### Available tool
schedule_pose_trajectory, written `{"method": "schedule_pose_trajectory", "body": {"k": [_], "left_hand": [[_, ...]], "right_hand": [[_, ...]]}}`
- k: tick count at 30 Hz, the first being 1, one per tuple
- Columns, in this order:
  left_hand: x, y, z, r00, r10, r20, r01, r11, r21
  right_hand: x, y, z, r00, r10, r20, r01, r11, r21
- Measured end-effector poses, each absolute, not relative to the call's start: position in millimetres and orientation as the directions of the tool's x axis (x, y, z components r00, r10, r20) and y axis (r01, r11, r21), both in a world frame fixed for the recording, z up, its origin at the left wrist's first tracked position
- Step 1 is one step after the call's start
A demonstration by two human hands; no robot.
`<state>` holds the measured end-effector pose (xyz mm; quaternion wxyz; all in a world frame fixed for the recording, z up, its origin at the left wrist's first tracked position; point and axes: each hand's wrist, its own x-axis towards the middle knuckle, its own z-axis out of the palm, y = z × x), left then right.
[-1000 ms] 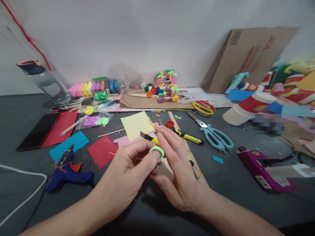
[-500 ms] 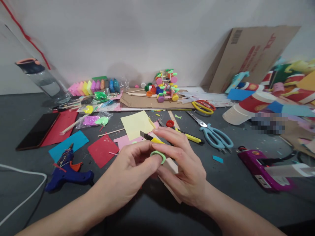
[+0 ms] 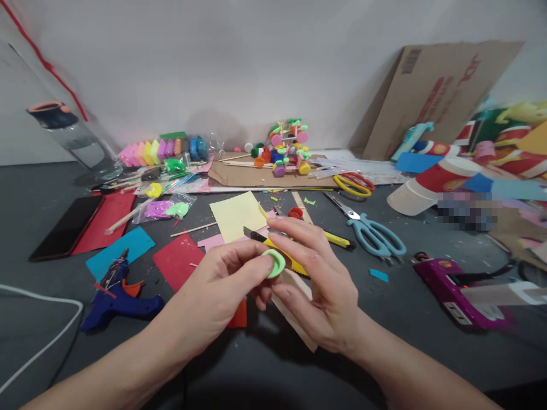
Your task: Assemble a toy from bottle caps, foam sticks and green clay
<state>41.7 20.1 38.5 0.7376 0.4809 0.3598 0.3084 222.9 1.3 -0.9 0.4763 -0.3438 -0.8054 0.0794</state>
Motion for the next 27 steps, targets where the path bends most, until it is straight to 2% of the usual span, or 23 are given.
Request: {"method": "schedule_pose_trajectory", "body": {"k": [3,8,15,20,27], "left_hand": [[42,19,38,0.531,0.821,-0.211,-0.025,0.264,0.964],[36,20,42,0.574,0.791,-0.210,0.038,0.230,0.972],[36,22,41,0.607,0.756,-0.243,-0.159,0.416,0.895],[38,21,38,0.655,0.727,-0.205,-0.193,0.423,0.886],[38,16,53,0.606,0.767,-0.213,-0.015,0.279,0.960]], "right_hand": [[222,1,0,-0.337,0.613,0.715,0.484,0.764,-0.426],[223,2,1,-0.299,0.628,0.719,0.411,0.764,-0.497],[227,1,-1,-0.226,0.662,0.715,0.304,0.745,-0.594],[227,-1,-2,-0.167,0.712,0.682,0.290,0.697,-0.656],[227,-3,4,-0.192,0.741,0.643,0.296,0.669,-0.682]]}}
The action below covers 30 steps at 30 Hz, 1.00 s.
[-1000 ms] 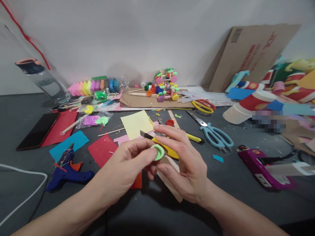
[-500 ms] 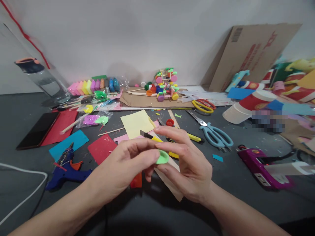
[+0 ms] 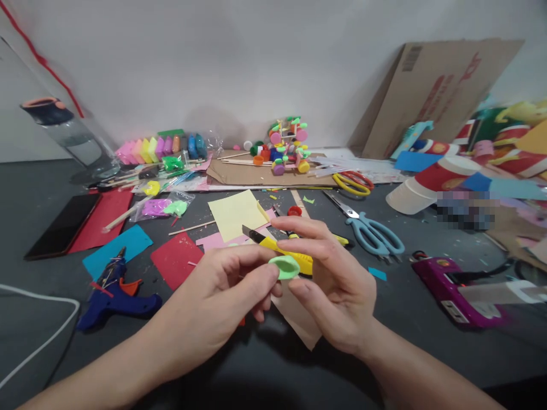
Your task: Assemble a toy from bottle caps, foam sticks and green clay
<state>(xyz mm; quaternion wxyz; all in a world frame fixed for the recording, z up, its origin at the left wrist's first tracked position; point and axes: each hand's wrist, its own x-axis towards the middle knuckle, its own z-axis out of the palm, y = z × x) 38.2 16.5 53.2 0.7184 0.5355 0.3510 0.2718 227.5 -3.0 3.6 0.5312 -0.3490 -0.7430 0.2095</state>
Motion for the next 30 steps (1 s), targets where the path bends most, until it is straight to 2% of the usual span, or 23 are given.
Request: {"method": "schedule_pose_trajectory", "body": {"k": [5,13,25,28,30], "left_hand": [[37,16,56,0.572,0.803,-0.166,0.042,0.173,0.984],[41,20,38,0.631,0.742,-0.226,-0.204,0.440,0.875],[49,19,38,0.676,0.677,-0.291,-0.312,0.621,0.719],[50,19,38,0.655,0.700,-0.286,-0.357,0.620,0.699],[50,19,40,0.615,0.739,-0.276,-0.403,0.595,0.695]], "right_hand": [[226,-4,9,-0.136,0.764,0.630,0.383,0.627,-0.678],[225,-5,14,-0.105,0.773,0.626,0.433,0.602,-0.671],[225,-4,11,-0.139,0.775,0.617,0.452,0.604,-0.657],[225,-4,11,-0.110,0.763,0.637,0.435,0.613,-0.659],[227,-4,12,-0.106,0.716,0.690,0.458,0.651,-0.605]]}}
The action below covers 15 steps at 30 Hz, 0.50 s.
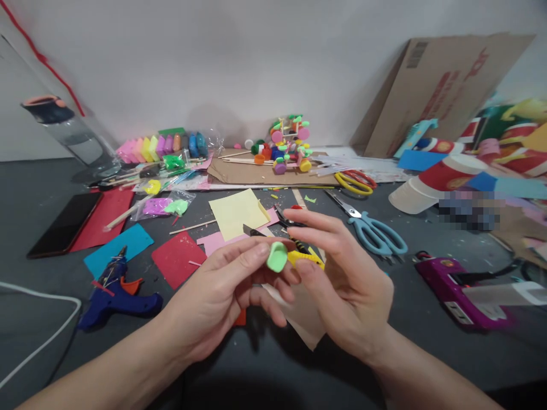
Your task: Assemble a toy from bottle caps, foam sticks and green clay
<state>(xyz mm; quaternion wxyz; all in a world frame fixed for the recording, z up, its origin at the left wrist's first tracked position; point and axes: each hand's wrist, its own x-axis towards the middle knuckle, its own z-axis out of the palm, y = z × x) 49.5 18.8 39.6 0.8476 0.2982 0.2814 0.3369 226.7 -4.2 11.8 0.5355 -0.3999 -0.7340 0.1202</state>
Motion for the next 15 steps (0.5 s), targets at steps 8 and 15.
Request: {"method": "schedule_pose_trajectory", "body": {"k": [8,15], "left_hand": [[51.4,16.1,40.5,0.517,0.812,-0.271,-0.441,0.524,0.728],[47.3,15.4,37.9,0.527,0.820,-0.222,-0.332,0.439,0.835]], "right_hand": [[234.5,0.6,11.6,-0.348,0.493,0.798,0.668,0.727,-0.158],[236.0,0.6,10.5,-0.401,0.444,0.801,0.688,0.723,-0.056]]}}
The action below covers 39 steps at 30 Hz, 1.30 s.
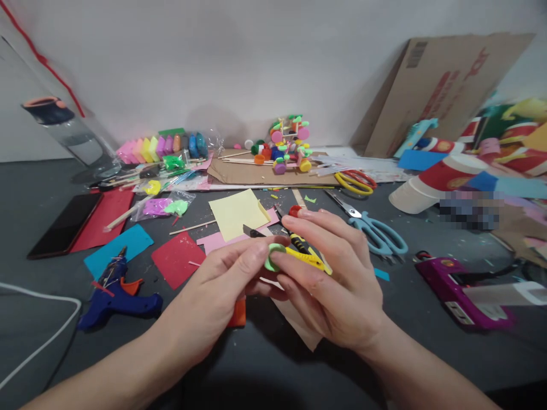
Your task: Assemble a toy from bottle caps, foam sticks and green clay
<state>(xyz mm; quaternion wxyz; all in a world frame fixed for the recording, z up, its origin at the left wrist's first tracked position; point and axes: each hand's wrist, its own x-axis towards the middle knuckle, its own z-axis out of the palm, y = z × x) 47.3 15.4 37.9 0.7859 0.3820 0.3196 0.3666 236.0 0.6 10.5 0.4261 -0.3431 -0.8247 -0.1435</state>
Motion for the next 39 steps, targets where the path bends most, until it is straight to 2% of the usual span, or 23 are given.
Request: {"method": "schedule_pose_trajectory", "body": {"k": [2,6,9,22,39], "left_hand": [[45.2,15.4,37.4,0.551,0.809,-0.206,-0.286,0.415,0.864],[43.9,15.6,37.3,0.522,0.821,-0.231,-0.227,0.395,0.890],[45.8,16.0,38.0,0.505,0.833,-0.228,-0.212,0.376,0.902],[46.4,15.8,39.3,0.461,0.857,-0.231,-0.197,0.353,0.915],[44.8,17.8,34.0,0.457,0.863,-0.214,-0.232,0.347,0.909]], "right_hand": [[235.4,-0.2,12.5,-0.390,0.459,0.798,0.662,0.742,-0.103],[232.3,0.3,15.9,-0.244,0.547,0.801,0.599,0.734,-0.319],[230.1,3.1,14.0,-0.216,0.588,0.779,0.594,0.713,-0.374],[230.7,2.4,9.1,-0.269,0.607,0.748,0.561,0.730,-0.391],[228.4,3.0,12.3,-0.314,0.537,0.783,0.535,0.781,-0.321]]}}
